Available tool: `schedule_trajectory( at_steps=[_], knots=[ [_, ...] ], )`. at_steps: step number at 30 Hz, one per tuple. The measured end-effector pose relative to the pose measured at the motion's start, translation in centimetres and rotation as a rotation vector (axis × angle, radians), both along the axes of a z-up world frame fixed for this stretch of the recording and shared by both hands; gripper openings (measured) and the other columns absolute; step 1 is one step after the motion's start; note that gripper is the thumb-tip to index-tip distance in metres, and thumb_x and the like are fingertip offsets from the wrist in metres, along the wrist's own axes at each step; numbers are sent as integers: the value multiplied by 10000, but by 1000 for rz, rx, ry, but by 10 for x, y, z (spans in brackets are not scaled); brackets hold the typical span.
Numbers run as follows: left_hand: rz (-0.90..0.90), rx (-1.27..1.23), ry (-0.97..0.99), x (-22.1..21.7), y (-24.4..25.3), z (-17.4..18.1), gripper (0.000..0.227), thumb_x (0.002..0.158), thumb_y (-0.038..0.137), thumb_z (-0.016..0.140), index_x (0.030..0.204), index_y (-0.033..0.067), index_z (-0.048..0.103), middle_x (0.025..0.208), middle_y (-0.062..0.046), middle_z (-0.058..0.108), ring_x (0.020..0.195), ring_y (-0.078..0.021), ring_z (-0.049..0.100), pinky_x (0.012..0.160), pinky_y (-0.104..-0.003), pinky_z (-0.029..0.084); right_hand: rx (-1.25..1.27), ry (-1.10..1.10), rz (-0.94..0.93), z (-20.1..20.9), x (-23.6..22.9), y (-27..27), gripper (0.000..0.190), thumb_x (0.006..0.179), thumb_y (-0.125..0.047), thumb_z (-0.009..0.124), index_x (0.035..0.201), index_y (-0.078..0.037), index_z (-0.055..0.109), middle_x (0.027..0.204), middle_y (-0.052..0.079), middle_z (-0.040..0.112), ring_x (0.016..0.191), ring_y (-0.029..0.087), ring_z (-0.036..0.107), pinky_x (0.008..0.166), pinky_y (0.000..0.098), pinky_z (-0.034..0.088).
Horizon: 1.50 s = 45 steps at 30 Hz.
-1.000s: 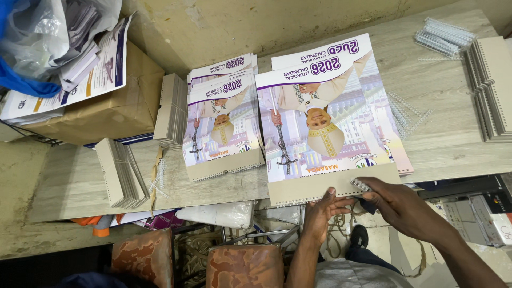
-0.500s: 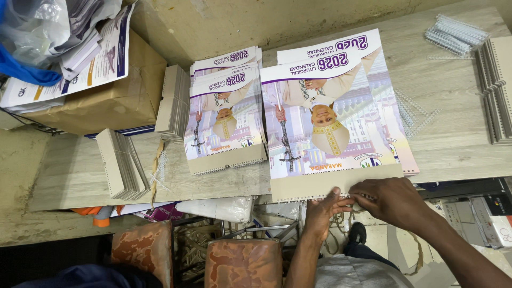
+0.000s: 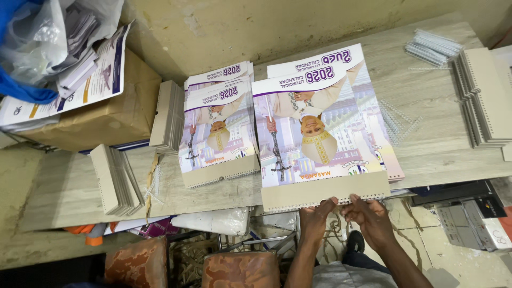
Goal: The person assembles wall calendars by inserting metal spiral rings into the punched holes of stacked calendar pages. They repeatedly pick up a ring, thread it through the holes, and close it to bind the pages, then place the finished calendar on a growing stack.
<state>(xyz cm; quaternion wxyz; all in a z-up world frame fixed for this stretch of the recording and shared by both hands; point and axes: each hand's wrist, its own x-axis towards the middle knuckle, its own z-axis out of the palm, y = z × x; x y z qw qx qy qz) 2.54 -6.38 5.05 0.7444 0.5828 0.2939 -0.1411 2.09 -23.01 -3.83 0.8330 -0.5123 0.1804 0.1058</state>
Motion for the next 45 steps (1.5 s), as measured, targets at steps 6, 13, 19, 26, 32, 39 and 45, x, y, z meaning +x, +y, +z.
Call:
schedule_trajectory(
  at_steps=[6,13,19,26,32,39,45],
  knots=[
    [42,-56,-68,2,0,-22,270,863,186,879,904,-81,860,846,-228,844,745,-264,831,837,-354,705,24,-89,-113,-23,5,-36,232,997,-168,769,938,52,731,803,253,783,618,315,718,624,448,591],
    [68,-47,-107,-4,2,-26,651,788,255,969,438,215,421,420,101,389,756,-299,886,995,-416,654,-232,12,-236,41,5,-32,261,968,-221,840,1087,-40,693,622,137,673,429,211,556,485,349,439],
    [120,-162,-46,-1,-4,-42,353,828,242,941,937,-85,866,742,-221,796,625,-252,774,679,-300,665,-359,100,-155,37,6,-24,562,1073,-554,610,1328,-59,688,733,164,680,560,260,598,526,396,452],
    [367,-309,-191,-39,38,-63,517,853,351,833,1127,-11,586,1018,-164,689,968,-369,788,1035,-602,693,-111,-57,-81,37,-12,-12,484,1050,-334,713,709,9,721,727,300,818,520,382,777,926,653,629],
    [487,29,-248,-28,98,-21,473,896,422,835,883,51,541,667,-168,718,573,-359,833,450,-370,538,-400,-14,-107,96,-31,50,735,1123,-256,644,496,118,566,583,363,720,466,432,703,598,527,645],
    [757,-418,-564,10,245,0,368,993,339,784,1152,66,595,708,-7,601,665,-195,674,705,-420,649,-211,-142,80,94,24,209,616,1112,-365,550,716,72,727,714,291,799,598,383,818,699,489,690],
    [861,-146,-365,64,348,-74,439,1011,414,816,1062,69,549,908,-57,534,825,-282,756,727,-352,687,92,-140,123,-16,103,325,400,1189,-226,530,892,39,483,785,362,736,623,374,760,675,493,654]
  ],
)
